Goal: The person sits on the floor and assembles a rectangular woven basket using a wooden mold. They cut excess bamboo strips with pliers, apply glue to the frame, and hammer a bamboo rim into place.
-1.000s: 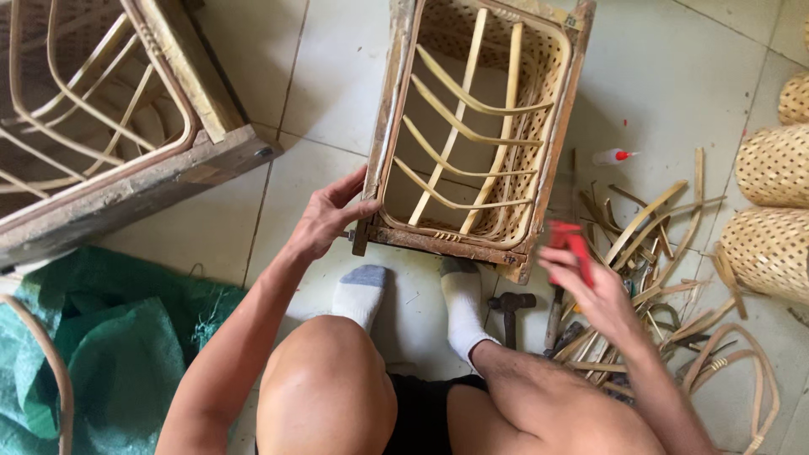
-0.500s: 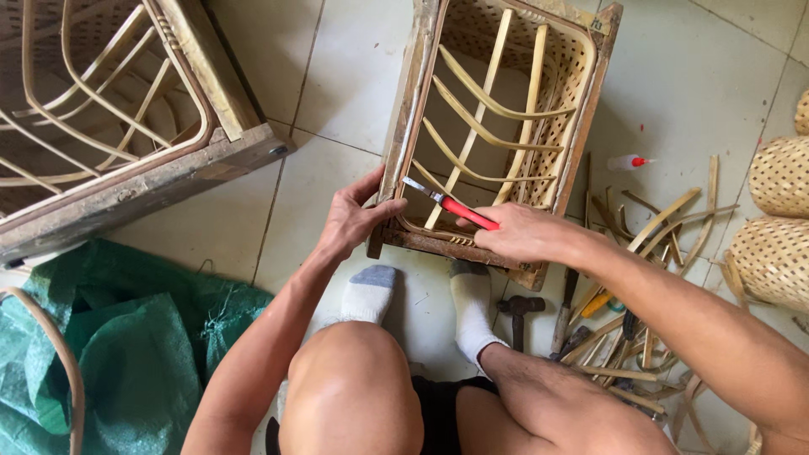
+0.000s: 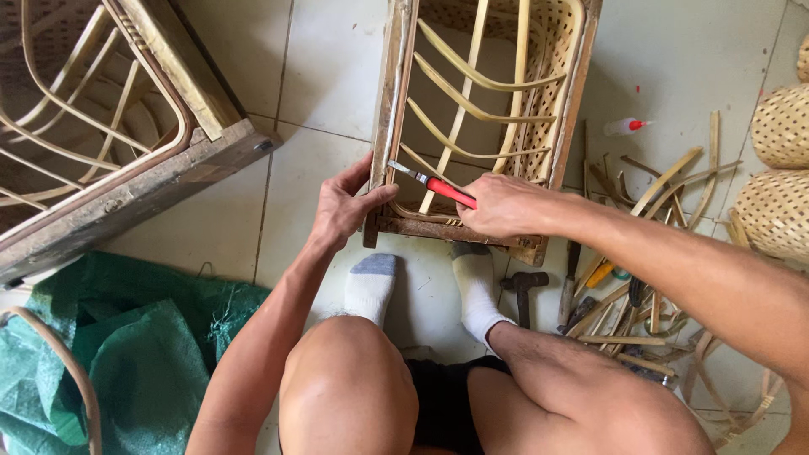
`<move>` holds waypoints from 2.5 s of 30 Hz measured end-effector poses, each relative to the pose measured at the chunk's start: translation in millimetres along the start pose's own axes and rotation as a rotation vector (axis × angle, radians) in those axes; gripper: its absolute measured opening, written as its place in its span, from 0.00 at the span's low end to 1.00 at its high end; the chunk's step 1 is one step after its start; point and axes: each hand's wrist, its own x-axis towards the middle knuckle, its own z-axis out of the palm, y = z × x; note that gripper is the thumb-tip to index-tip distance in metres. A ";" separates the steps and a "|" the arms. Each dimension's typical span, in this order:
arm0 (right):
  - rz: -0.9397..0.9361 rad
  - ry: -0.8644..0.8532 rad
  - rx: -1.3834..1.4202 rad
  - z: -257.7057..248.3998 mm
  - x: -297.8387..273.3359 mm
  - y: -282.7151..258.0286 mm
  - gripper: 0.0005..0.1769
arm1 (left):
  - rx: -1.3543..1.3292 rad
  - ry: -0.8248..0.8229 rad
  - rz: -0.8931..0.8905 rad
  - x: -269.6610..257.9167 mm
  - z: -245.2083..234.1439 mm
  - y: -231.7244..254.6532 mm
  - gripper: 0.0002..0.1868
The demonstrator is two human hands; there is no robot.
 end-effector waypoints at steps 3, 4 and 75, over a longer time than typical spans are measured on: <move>-0.109 0.084 -0.007 -4.6 -4.4 -0.5 0.20 | -0.005 0.002 -0.019 1.0 2.4 2.4 0.38; -0.175 0.113 0.060 -6.7 -8.2 -0.5 0.22 | -0.024 -0.013 -0.012 1.0 2.2 2.9 0.38; -0.123 0.129 0.734 -196.6 84.2 41.8 0.28 | 0.150 0.003 0.061 285.7 17.0 86.0 0.36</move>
